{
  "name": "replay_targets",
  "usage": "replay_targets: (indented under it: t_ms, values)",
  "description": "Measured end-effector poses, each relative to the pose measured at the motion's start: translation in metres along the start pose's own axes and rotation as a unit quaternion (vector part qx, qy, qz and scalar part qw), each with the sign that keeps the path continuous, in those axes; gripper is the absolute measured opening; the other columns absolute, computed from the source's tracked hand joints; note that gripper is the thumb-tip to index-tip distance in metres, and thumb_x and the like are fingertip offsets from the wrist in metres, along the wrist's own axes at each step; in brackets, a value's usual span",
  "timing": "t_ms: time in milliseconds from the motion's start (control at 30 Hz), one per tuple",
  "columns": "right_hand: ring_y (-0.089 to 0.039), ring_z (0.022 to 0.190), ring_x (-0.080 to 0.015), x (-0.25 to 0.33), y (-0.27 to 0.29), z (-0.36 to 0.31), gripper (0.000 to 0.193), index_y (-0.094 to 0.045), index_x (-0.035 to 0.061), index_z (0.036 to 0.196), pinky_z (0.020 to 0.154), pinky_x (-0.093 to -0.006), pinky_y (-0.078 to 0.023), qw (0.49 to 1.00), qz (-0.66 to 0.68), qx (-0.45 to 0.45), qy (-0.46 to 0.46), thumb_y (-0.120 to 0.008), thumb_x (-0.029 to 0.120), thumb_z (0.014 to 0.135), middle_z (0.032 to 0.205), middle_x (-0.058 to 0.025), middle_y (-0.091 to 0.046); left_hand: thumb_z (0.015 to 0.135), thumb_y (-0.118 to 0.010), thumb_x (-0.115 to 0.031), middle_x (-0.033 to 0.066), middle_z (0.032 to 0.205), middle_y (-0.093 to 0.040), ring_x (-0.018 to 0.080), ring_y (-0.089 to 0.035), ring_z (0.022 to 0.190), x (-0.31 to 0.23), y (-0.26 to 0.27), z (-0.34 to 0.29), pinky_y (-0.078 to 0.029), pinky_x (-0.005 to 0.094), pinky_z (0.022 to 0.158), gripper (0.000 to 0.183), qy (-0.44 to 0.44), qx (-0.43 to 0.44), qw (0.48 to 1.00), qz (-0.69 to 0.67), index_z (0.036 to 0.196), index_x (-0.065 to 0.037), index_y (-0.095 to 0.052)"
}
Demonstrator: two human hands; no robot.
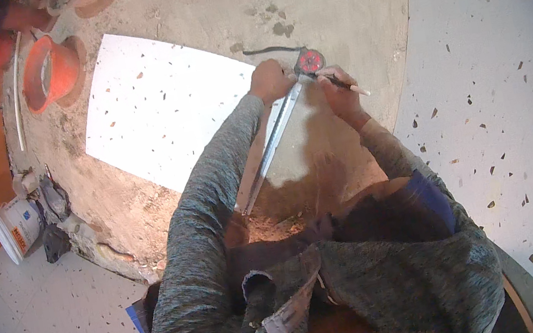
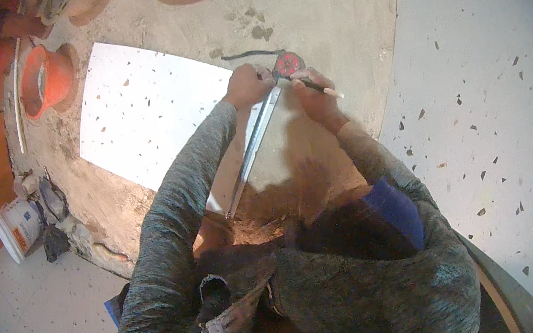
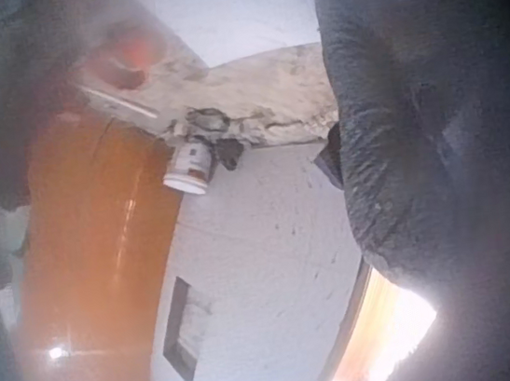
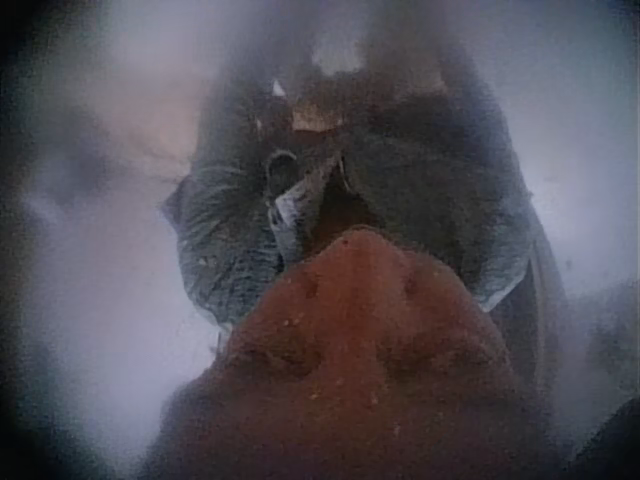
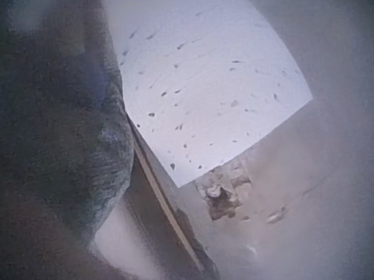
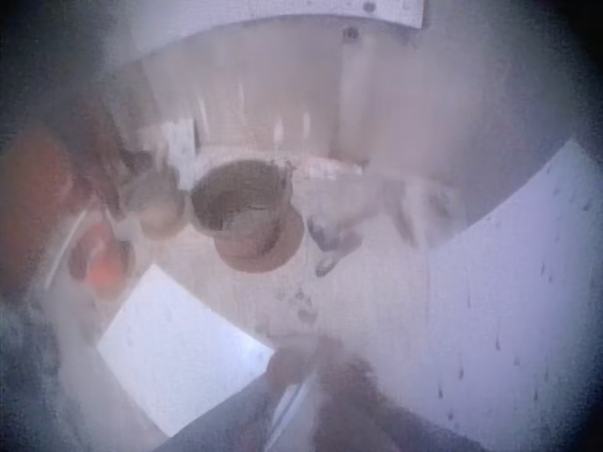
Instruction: The person measures a wall section with a tape measure and marks a white speckled tile on the floor using a marker. They repeatedly measure the wall and the tile, transferring dimensions to ensure a proper fit for installation.
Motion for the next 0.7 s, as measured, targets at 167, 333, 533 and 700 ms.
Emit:
replay_targets:
  t_ms: [167, 333, 533, 700]
  values:
    - [-0.062, 0.102, -0.0360, 0.020, 0.012, 0.042, 0.031, -0.062, 0.0038, 0.113, 0.086, -0.0426, -0.051, 0.972, -0.138, -0.034, 0.187, -0.067, 0.019, 0.086, 0.106, -0.0184, -0.064, 0.075, -0.066, -0.026, 0.0163, 0.060, -0.060, 0.0311, -0.060, 0.055, -0.002, 0.000, -0.003, -0.050, 0.0412, 0.059, 0.024, -0.029, -0.022, 0.999, 0.001, 0.067, -0.004, -0.065]
    - [-0.050, 0.116, -0.0457, 0.006, 0.019, 0.056, 0.067, -0.047, 0.0014, 0.132, 0.102, -0.0560, -0.037, 0.930, -0.263, 0.077, 0.244, -0.071, 0.038, 0.081, 0.124, -0.0255, -0.054, 0.075, -0.067, -0.027, 0.0186, 0.061, -0.063, 0.0297, -0.065, 0.057, -0.012, -0.012, 0.001, -0.053, 0.0438, 0.062, 0.025, -0.028, -0.045, 0.999, 0.000, 0.065, -0.003, -0.068]
    - [-0.053, 0.112, -0.0409, 0.010, -0.004, 0.064, 0.071, -0.047, 0.0002, 0.131, 0.096, -0.0449, -0.047, 0.926, -0.259, 0.205, 0.184, -0.080, 0.022, 0.072, 0.113, -0.0211, -0.055, 0.071, -0.071, -0.030, 0.0227, 0.069, -0.067, 0.0386, -0.068, 0.069, -0.004, -0.024, -0.008, -0.056, 0.0474, 0.071, 0.032, -0.004, -0.098, 0.995, 0.035, 0.070, 0.002, -0.069]
    - [-0.055, 0.104, -0.0399, 0.048, 0.014, 0.054, 0.062, -0.051, 0.0002, 0.124, 0.089, -0.0476, -0.049, 0.923, -0.254, 0.184, 0.225, -0.077, 0.018, 0.071, 0.108, -0.0184, -0.058, 0.071, -0.070, -0.032, 0.0272, 0.075, -0.066, 0.0430, -0.068, 0.077, -0.035, -0.004, -0.026, -0.055, 0.0496, 0.072, 0.037, -0.008, -0.085, 0.996, 0.015, 0.069, 0.005, -0.068]
Point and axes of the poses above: each hand's wrist, its own z-axis towards the middle knuckle, its own y-axis out of the back of the hand, x = y × z, the point moved 3 cm from there along z, towards the middle knuckle
